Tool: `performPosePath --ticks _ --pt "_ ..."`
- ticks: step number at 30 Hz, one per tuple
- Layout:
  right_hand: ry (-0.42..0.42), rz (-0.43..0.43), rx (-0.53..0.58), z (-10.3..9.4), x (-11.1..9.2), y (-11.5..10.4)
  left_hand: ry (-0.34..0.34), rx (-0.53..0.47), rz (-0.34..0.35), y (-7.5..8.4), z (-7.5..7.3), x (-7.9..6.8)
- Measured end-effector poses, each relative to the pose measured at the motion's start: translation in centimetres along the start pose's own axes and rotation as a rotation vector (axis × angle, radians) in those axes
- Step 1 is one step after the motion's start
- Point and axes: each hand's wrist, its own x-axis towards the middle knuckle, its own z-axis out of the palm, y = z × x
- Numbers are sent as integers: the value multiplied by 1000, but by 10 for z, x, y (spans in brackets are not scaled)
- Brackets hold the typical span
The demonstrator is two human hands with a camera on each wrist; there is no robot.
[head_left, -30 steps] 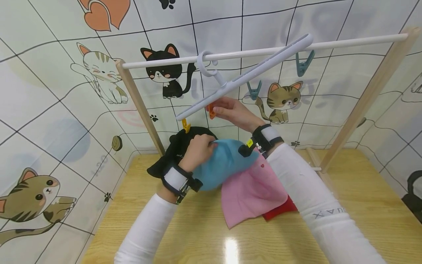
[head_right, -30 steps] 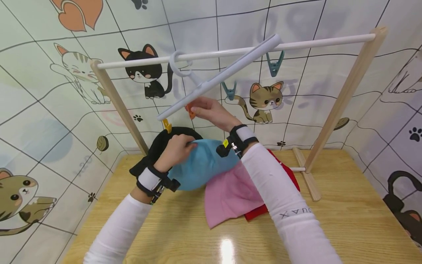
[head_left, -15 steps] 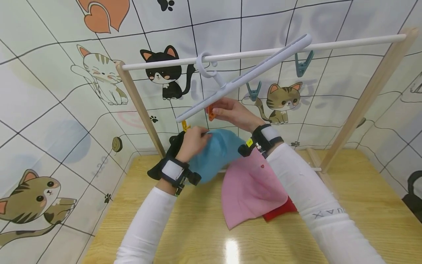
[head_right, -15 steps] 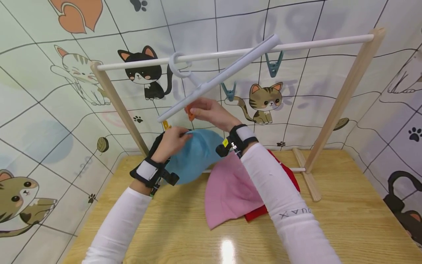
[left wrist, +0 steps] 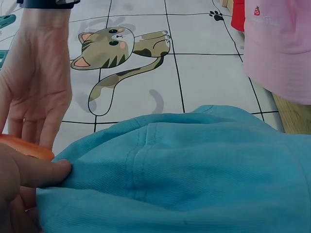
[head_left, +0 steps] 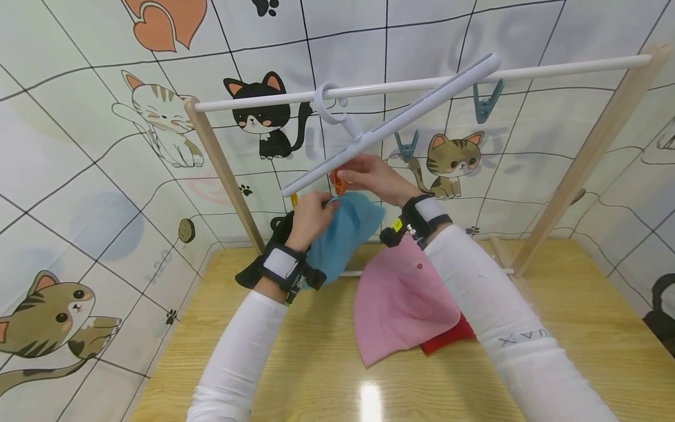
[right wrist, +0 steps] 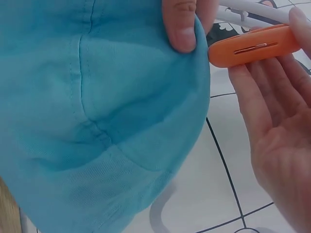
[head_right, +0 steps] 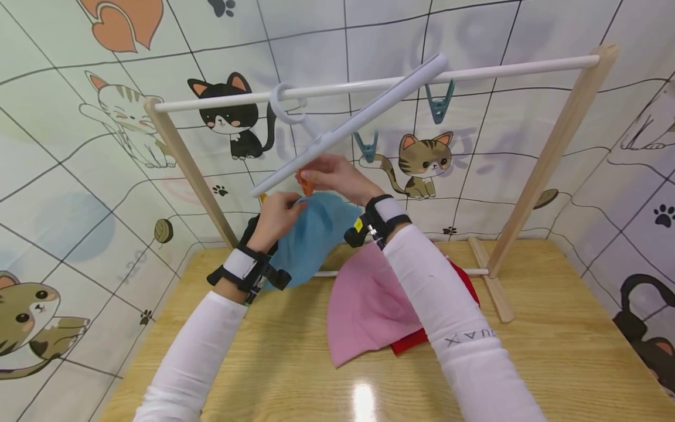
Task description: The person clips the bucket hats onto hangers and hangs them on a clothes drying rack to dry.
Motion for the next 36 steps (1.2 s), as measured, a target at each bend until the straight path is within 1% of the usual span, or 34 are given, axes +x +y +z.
performPosePath --ticks 4,11,19,26,31,36 --pt "8 -15 -25 2 3 0 -7 7 -5 3 1 0" --pt "24 -4 -48 5 5 -4 7 11 -9 6 2 0" --pt "44 -22 -64 9 5 -8 20 23 -15 8 -6 -1" --pt "48 -37 -68 8 6 -7 45 31 -20 12 -12 0" --pt "47 -43 -90 7 6 -5 68 50 -10 14 -16 0" --pt "53 -53 -115 6 5 -2 72 50 -7 14 -17 -1"
